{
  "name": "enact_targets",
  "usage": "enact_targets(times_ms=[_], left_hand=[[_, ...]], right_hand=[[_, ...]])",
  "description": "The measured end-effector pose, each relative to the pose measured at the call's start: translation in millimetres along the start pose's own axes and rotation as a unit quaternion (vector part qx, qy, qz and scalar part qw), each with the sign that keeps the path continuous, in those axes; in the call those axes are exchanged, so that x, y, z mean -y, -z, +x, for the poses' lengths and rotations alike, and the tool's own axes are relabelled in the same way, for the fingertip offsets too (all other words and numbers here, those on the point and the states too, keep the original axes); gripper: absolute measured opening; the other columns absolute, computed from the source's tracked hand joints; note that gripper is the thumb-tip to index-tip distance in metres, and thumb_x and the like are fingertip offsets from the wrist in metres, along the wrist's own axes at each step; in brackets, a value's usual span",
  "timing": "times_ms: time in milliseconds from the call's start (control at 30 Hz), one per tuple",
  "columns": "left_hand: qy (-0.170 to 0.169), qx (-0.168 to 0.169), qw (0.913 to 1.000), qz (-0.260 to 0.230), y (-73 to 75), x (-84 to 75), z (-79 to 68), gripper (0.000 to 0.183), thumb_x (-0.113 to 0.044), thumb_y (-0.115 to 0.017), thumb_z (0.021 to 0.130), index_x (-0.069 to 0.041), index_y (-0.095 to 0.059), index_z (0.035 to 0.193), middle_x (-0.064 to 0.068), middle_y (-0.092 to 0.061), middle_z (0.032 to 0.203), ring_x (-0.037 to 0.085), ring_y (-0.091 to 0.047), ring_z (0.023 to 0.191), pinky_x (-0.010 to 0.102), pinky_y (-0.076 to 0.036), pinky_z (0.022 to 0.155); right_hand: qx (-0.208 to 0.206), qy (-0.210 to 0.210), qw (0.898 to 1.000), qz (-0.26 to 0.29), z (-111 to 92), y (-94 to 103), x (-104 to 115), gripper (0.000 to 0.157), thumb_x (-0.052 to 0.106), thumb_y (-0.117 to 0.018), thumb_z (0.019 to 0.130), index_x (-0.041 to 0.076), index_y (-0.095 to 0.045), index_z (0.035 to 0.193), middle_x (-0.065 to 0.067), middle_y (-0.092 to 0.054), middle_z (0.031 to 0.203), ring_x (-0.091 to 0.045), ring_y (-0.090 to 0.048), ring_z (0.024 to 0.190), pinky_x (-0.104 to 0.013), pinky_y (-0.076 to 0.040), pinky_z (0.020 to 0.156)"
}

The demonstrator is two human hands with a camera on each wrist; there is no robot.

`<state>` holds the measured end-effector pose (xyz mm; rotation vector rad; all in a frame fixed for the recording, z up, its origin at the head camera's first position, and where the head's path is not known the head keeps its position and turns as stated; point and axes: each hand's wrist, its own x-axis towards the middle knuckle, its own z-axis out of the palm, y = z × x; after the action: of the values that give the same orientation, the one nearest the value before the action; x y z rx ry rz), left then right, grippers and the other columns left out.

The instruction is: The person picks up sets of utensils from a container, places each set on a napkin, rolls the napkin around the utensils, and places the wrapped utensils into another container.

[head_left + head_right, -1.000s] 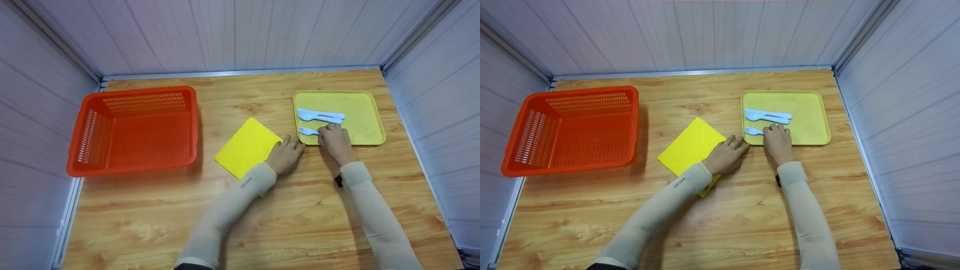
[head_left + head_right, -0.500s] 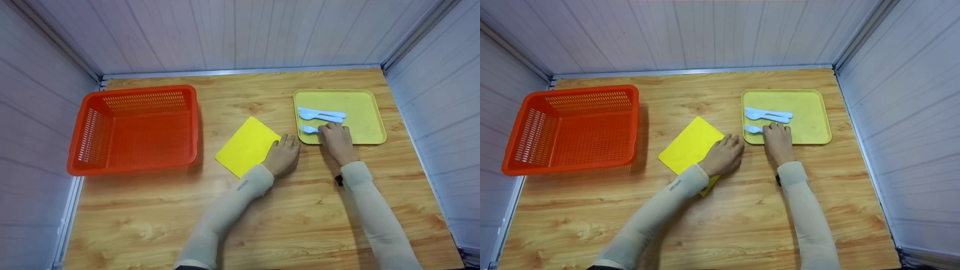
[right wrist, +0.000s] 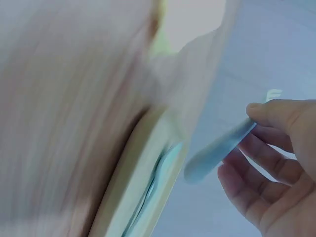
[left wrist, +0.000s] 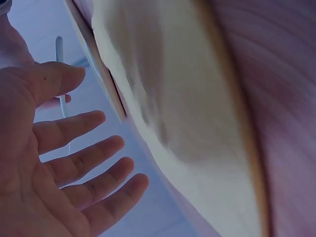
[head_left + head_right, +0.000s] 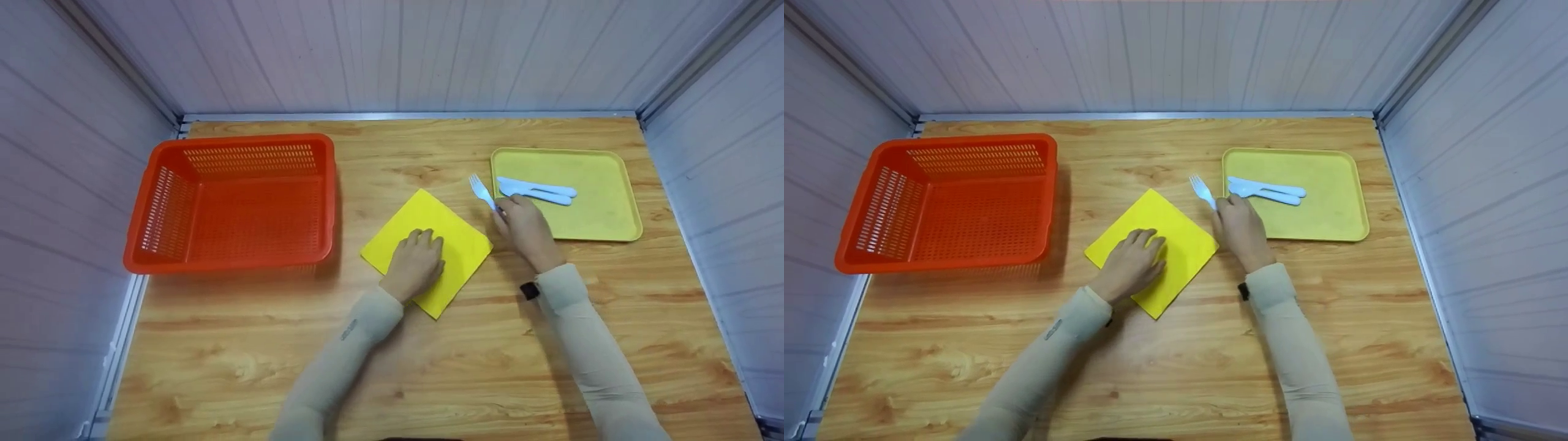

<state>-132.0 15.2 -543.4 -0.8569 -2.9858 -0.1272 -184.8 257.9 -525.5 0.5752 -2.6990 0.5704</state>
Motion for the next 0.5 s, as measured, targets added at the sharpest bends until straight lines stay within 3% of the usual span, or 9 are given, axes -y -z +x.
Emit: enact_targets(times_ms=[267, 400, 500], left_hand=[[0.049, -0.03, 0.9972, -0.047, -1.9, 35.3, -42.5, 0.036, -0.024, -0.065, 0.096, -0.001, -0.065, 0.124, 0.02, -0.059, 0.13, 0.037, -0.055, 0.118, 0.048, -0.053, 0.091], [0.055, -0.052, 0.9956, -0.054, -5.3, 43.7, -50.5, 0.03, -0.018, -0.063, 0.095, 0.0, -0.067, 0.119, 0.02, -0.06, 0.126, 0.037, -0.056, 0.115, 0.047, -0.054, 0.088], [0.052, -0.047, 0.9958, -0.058, -7.5, 46.4, -53.6, 0.03, -0.018, -0.063, 0.095, 0.001, -0.067, 0.119, 0.021, -0.06, 0.126, 0.038, -0.057, 0.115, 0.047, -0.054, 0.088]], right_hand=[[0.068, -0.101, 0.989, 0.084, 23, -22.3, 41, 0.019, 0.014, -0.068, 0.094, -0.004, -0.073, 0.1, -0.017, -0.067, 0.087, -0.027, -0.065, 0.074, -0.039, -0.056, 0.063], [0.094, -0.135, 0.981, 0.099, 37, -39.0, 59, 0.02, 0.016, -0.066, 0.094, -0.002, -0.074, 0.097, -0.015, -0.069, 0.086, -0.025, -0.063, 0.071, -0.038, -0.054, 0.061], [0.11, -0.145, 0.977, 0.107, 45, -53.7, 74, 0.022, 0.017, -0.066, 0.093, -0.003, -0.074, 0.096, -0.016, -0.07, 0.087, -0.023, -0.062, 0.068, -0.037, -0.053, 0.061]])
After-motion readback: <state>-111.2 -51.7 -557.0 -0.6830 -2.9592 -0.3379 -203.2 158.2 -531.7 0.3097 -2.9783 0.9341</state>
